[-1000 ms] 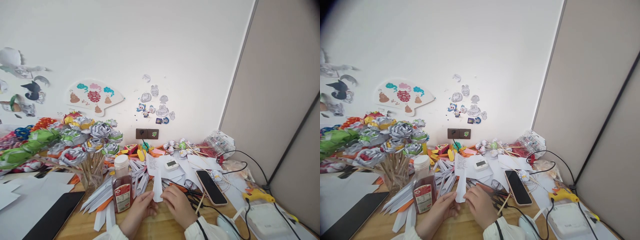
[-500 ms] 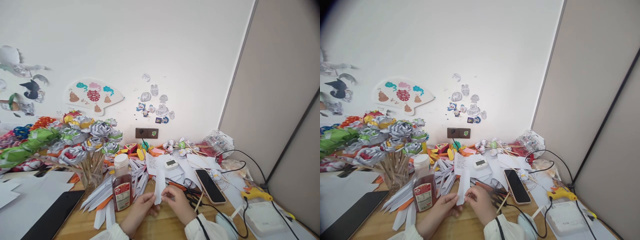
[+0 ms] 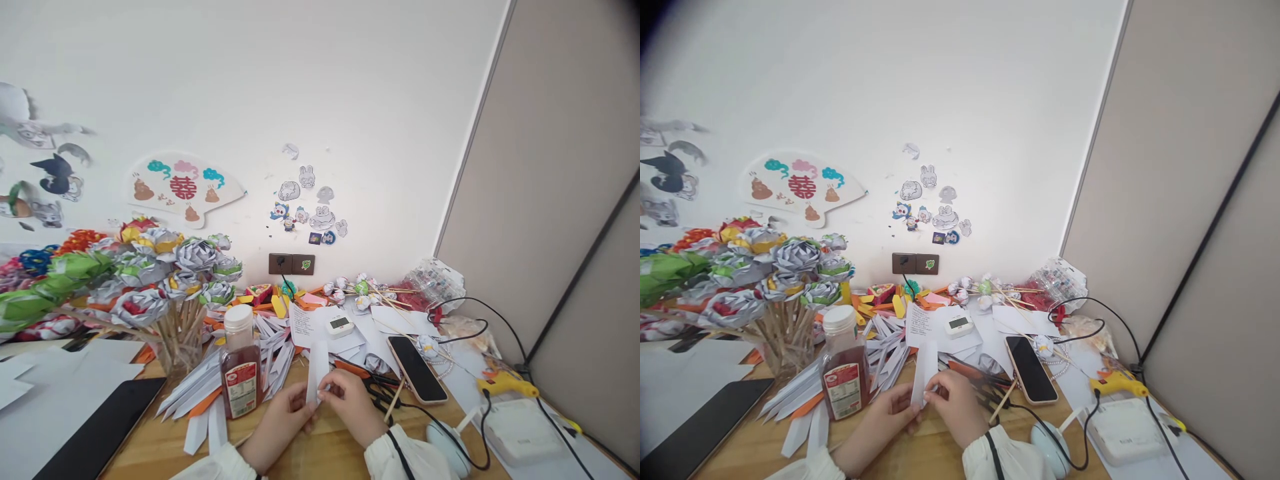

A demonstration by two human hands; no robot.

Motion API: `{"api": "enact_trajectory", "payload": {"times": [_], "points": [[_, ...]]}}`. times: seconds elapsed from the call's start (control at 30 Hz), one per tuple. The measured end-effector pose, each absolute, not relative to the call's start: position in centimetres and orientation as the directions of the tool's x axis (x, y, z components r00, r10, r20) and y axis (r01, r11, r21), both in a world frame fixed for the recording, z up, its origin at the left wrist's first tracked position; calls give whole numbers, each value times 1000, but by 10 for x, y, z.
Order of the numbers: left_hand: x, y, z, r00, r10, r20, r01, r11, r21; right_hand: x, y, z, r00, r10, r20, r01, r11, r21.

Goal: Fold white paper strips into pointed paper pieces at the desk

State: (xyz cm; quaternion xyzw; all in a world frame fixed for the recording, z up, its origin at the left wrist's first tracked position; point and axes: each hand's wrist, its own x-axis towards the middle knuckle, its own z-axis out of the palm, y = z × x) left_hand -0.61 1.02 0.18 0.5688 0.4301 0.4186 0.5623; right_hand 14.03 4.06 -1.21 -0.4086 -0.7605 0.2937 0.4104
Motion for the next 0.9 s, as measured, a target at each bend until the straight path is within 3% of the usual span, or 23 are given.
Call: {"api": "enact_trajectory", "payload": {"times": [0.37,0.53,0.9], "points": [[-3,15,-11,179,984,2,24,-7,1000,135,37,-16,-292,877,382,428,477,-768],[-3,15,-8,196,980,-36,7,36,999,134,37,-19,-215,918,334,411,395,-821],[-3,14,-7,197,980,-41,-5,43,999,133,36,-19,-212,933,292,364,353,-862]]}}
